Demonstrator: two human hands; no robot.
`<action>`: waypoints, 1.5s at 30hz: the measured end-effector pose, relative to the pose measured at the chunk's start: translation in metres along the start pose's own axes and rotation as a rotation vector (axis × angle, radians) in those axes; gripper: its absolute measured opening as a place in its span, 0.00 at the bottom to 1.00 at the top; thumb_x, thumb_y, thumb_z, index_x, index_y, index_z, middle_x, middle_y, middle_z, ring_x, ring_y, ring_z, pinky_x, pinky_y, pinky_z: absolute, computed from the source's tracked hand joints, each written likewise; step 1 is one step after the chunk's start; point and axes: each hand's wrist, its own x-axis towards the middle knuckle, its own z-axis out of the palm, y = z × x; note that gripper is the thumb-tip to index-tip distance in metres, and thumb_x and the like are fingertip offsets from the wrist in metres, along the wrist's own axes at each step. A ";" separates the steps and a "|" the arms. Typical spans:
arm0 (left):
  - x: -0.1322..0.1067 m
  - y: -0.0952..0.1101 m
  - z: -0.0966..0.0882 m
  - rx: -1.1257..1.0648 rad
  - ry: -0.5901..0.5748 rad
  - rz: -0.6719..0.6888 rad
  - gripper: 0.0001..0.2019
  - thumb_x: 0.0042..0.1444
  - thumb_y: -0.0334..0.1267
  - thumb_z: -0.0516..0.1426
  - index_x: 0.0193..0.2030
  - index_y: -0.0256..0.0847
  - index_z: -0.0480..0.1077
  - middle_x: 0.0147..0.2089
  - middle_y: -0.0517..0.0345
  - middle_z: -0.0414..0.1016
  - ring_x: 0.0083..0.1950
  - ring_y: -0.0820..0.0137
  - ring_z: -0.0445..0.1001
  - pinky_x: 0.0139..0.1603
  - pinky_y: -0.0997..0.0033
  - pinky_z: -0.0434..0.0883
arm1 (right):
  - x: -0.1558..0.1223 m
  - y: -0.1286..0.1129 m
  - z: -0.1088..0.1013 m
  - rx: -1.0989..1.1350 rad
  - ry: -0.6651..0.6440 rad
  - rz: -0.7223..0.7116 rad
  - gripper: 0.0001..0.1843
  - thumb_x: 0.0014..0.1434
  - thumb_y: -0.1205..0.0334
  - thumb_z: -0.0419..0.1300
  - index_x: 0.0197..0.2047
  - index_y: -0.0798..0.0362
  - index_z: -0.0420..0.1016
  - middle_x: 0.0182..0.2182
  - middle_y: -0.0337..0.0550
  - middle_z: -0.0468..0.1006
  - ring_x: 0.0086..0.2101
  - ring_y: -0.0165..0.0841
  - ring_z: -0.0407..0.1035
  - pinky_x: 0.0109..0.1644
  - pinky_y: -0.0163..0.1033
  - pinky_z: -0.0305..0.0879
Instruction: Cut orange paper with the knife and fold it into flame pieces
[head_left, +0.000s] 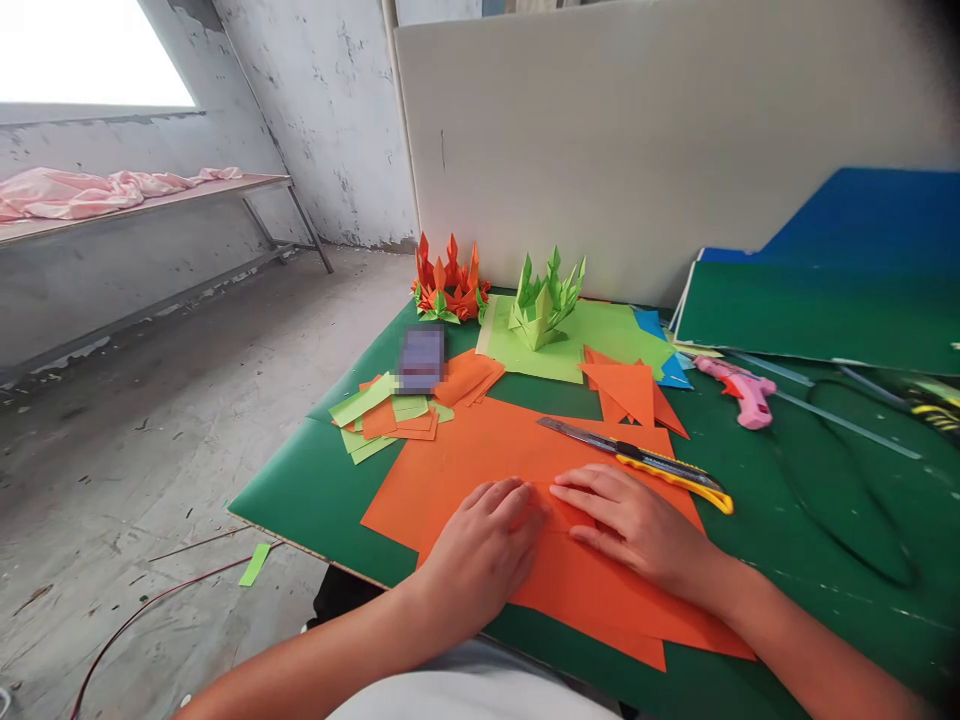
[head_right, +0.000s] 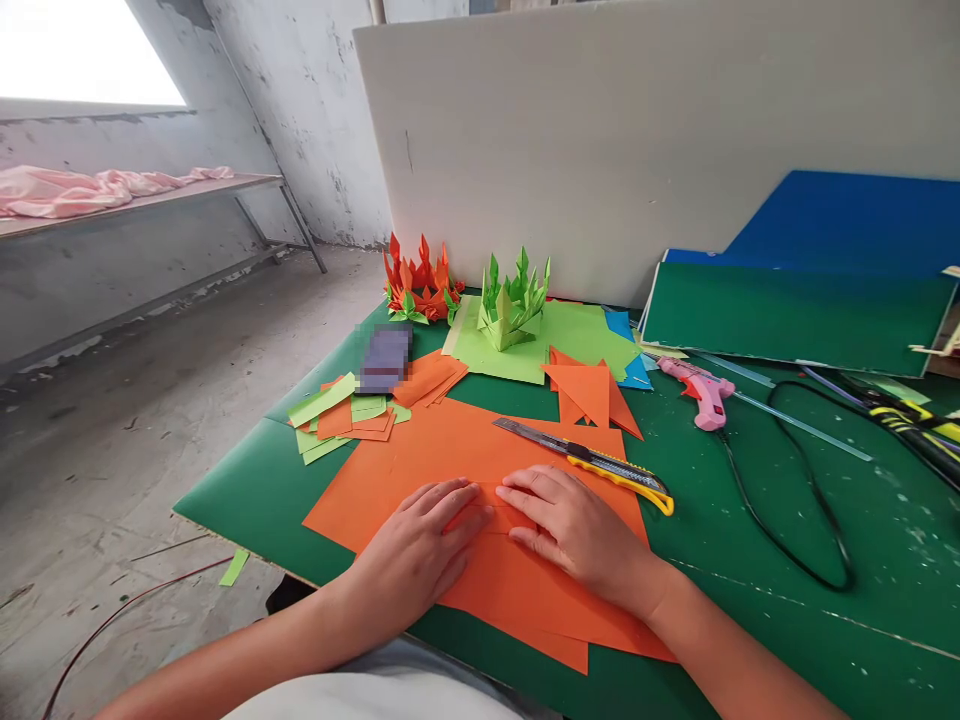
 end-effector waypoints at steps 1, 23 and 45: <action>0.001 0.001 -0.001 0.003 -0.007 -0.002 0.13 0.64 0.31 0.50 0.52 0.40 0.69 0.55 0.49 0.70 0.62 0.60 0.66 0.61 0.59 0.68 | 0.000 0.000 0.000 0.011 0.001 0.007 0.20 0.68 0.57 0.54 0.61 0.49 0.69 0.55 0.49 0.74 0.55 0.42 0.67 0.59 0.50 0.68; 0.000 0.005 0.012 0.025 0.006 0.070 0.27 0.66 0.53 0.50 0.65 0.36 0.61 0.66 0.51 0.64 0.65 0.56 0.60 0.64 0.57 0.63 | 0.000 0.004 -0.011 0.158 -0.040 0.085 0.20 0.64 0.53 0.59 0.58 0.47 0.70 0.55 0.47 0.75 0.57 0.42 0.66 0.60 0.52 0.66; 0.003 0.005 0.007 -0.170 0.005 0.024 0.24 0.63 0.47 0.57 0.62 0.41 0.63 0.61 0.49 0.68 0.62 0.55 0.65 0.61 0.54 0.71 | -0.003 0.007 -0.015 0.078 0.024 -0.128 0.12 0.67 0.58 0.56 0.48 0.47 0.79 0.49 0.47 0.78 0.49 0.40 0.71 0.53 0.49 0.71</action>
